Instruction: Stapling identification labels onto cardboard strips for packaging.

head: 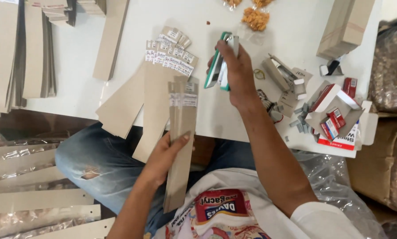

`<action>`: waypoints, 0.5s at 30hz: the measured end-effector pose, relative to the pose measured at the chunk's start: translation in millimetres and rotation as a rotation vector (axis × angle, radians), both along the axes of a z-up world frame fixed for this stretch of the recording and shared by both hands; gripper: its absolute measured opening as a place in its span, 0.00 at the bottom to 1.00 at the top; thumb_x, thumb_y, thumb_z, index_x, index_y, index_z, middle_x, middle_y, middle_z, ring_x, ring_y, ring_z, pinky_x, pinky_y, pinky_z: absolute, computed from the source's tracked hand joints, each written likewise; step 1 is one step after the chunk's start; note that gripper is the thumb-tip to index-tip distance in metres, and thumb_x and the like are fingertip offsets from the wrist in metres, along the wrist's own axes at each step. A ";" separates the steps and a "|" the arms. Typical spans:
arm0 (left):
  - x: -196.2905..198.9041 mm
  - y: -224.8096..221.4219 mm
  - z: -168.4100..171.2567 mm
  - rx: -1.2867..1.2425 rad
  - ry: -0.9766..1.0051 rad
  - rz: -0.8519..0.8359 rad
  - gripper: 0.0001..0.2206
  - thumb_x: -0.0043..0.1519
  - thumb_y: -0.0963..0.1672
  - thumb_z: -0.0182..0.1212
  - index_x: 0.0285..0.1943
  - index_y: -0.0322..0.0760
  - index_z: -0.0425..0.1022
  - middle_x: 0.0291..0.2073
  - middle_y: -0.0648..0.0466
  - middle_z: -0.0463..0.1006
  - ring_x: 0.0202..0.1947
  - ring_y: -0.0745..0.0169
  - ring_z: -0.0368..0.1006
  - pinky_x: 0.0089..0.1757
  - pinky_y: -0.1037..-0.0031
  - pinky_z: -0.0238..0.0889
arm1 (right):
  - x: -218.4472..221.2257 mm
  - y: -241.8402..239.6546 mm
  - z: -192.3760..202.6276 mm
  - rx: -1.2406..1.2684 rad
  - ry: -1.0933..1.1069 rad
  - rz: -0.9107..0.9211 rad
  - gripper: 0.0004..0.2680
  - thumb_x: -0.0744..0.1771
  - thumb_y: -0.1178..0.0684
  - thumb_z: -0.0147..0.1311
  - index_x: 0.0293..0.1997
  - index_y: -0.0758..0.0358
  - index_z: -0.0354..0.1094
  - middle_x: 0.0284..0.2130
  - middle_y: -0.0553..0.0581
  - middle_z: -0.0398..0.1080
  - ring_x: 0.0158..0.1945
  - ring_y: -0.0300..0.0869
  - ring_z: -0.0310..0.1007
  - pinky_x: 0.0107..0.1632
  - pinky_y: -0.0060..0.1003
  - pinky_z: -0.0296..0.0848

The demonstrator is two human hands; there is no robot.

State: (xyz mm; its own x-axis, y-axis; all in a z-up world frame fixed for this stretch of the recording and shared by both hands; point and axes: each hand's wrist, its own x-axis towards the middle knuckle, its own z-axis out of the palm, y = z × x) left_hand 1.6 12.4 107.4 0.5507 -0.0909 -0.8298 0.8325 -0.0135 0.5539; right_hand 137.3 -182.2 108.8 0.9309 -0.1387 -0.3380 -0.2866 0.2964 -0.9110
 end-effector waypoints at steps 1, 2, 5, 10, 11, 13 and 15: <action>-1.0 1.5 6.2 0.004 0.007 -0.004 0.20 0.59 0.51 0.60 0.57 0.38 0.76 0.39 0.48 0.82 0.41 0.57 0.78 0.43 0.68 0.68 | -0.2 0.9 -9.6 0.004 0.007 -0.004 0.10 0.65 0.44 0.55 0.41 0.59 0.66 0.26 0.58 0.74 0.28 0.42 0.74 0.32 0.38 0.76; 1.0 3.0 12.6 -0.052 0.034 0.057 0.21 0.59 0.48 0.59 0.61 0.36 0.75 0.44 0.46 0.83 0.43 0.56 0.77 0.47 0.67 0.69 | 2.7 1.8 -17.9 -0.039 -0.018 0.030 0.14 0.65 0.40 0.54 0.45 0.60 0.68 0.28 0.56 0.73 0.30 0.41 0.72 0.34 0.37 0.74; -1.8 9.2 9.5 -0.112 0.020 0.089 0.23 0.59 0.47 0.59 0.64 0.35 0.73 0.48 0.45 0.83 0.46 0.55 0.77 0.49 0.65 0.70 | 6.6 13.0 -19.8 -0.053 0.004 0.004 0.18 0.64 0.37 0.53 0.48 0.60 0.70 0.31 0.54 0.72 0.32 0.40 0.72 0.35 0.35 0.73; -10.6 10.2 -6.6 -0.024 -0.121 0.083 0.23 0.58 0.46 0.62 0.62 0.35 0.74 0.50 0.48 0.82 0.49 0.56 0.77 0.48 0.67 0.71 | 11.2 27.3 -21.3 0.009 0.030 -0.070 0.27 0.61 0.33 0.54 0.64 0.55 0.66 0.59 0.50 0.72 0.66 0.40 0.70 0.63 0.38 0.70; -11.3 9.2 -7.1 -0.012 -0.147 0.112 0.22 0.58 0.45 0.62 0.62 0.34 0.75 0.50 0.48 0.83 0.49 0.57 0.77 0.48 0.68 0.72 | 10.6 29.3 -19.4 0.021 0.066 -0.046 0.23 0.62 0.33 0.54 0.57 0.54 0.67 0.44 0.50 0.71 0.50 0.40 0.72 0.48 0.37 0.74; -11.3 6.1 -5.2 0.002 -0.171 0.142 0.21 0.58 0.43 0.63 0.61 0.33 0.75 0.51 0.48 0.84 0.49 0.57 0.78 0.49 0.69 0.72 | 9.5 33.1 -15.9 0.035 0.104 -0.022 0.19 0.62 0.33 0.53 0.50 0.54 0.68 0.29 0.50 0.70 0.34 0.39 0.75 0.33 0.37 0.78; -11.3 2.8 -0.8 0.056 -0.176 0.207 0.22 0.56 0.43 0.66 0.61 0.35 0.75 0.49 0.49 0.83 0.49 0.57 0.78 0.48 0.69 0.73 | 6.7 37.3 -13.6 -0.015 0.079 0.047 0.20 0.63 0.33 0.49 0.53 0.55 0.69 0.46 0.52 0.77 0.53 0.42 0.77 0.56 0.38 0.73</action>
